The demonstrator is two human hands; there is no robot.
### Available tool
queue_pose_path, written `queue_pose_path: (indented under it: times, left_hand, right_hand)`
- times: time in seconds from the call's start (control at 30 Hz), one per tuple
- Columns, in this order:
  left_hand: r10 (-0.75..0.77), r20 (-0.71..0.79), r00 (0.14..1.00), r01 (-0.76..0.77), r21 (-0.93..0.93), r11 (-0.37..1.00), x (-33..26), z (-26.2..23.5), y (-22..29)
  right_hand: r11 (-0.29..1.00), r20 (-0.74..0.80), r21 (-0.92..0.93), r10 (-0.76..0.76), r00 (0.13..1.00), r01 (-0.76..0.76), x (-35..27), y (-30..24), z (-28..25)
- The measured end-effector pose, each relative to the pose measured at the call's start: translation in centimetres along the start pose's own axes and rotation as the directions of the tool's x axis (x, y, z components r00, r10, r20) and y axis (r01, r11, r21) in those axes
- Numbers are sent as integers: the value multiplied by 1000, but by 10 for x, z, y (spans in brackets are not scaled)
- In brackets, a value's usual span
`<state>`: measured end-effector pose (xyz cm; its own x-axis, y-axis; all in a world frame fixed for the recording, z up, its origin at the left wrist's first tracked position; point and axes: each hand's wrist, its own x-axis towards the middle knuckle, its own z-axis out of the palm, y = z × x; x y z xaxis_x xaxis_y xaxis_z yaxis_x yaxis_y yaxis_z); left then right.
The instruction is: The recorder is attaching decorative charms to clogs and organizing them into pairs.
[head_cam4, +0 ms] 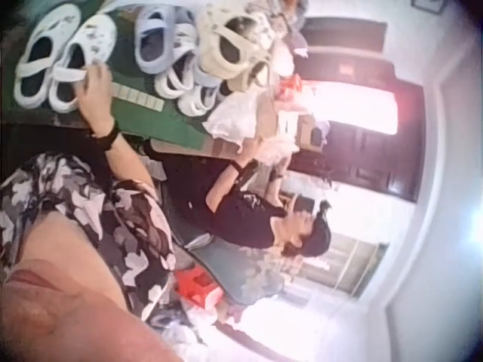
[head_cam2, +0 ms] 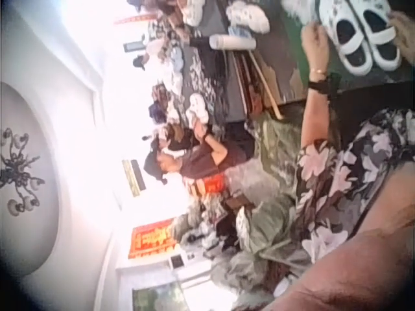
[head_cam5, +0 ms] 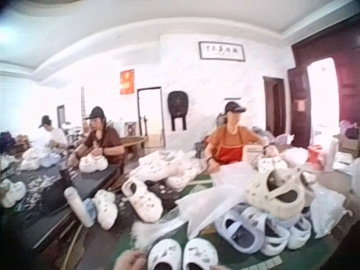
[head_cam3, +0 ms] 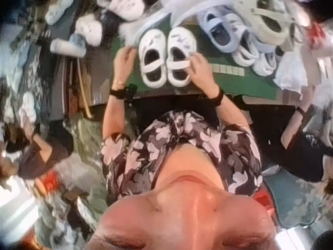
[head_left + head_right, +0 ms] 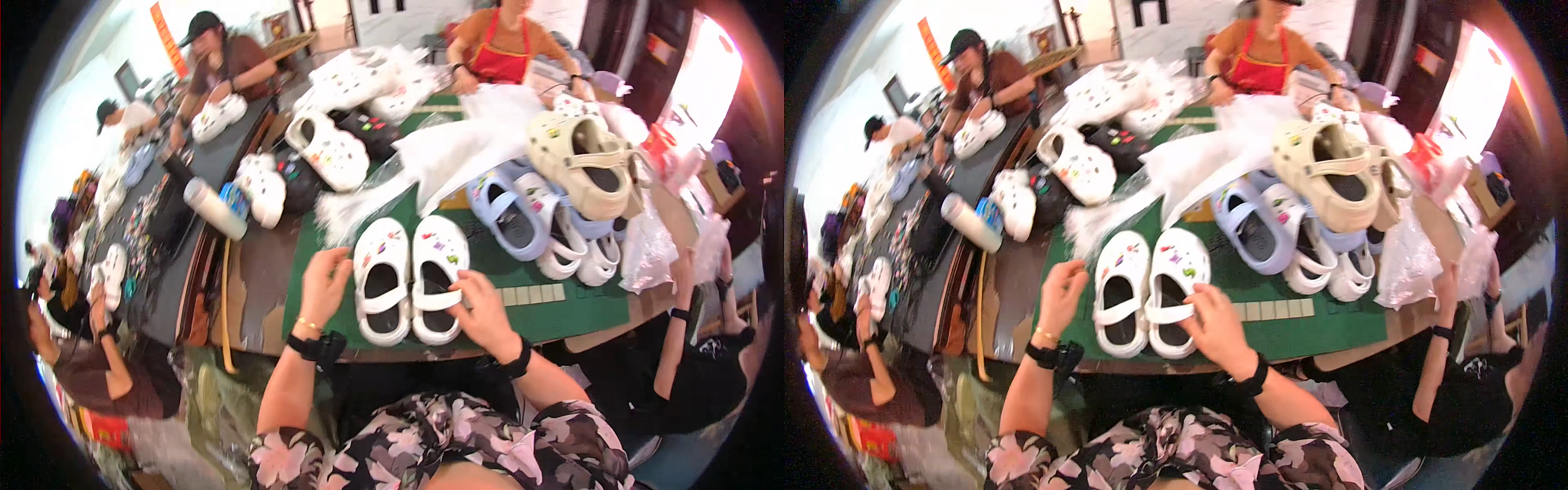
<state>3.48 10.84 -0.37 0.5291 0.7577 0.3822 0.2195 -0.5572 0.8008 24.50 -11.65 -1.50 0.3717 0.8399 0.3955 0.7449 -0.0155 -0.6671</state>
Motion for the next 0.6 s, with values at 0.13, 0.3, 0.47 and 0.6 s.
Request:
queue_pose_path:
  times: [0.13,0.3,0.47,0.6]
  left_hand:
    - [-3,-94,996,49,488,871,26,-10,-69]
    - [-129,-13,992,107,648,754,38,-6,-99]
    - [-148,-52,988,149,602,785,40,0,-109]
    - [-182,-53,982,179,575,798,41,2,-100]
  right_hand:
    - [998,29,60,3,1000,-5,-13,2,-2]
    - [981,79,174,77,994,-89,-19,0,-12]
    - [975,118,194,84,989,-106,-17,1,-14]
    - [984,106,153,71,992,-86,-17,2,-13]
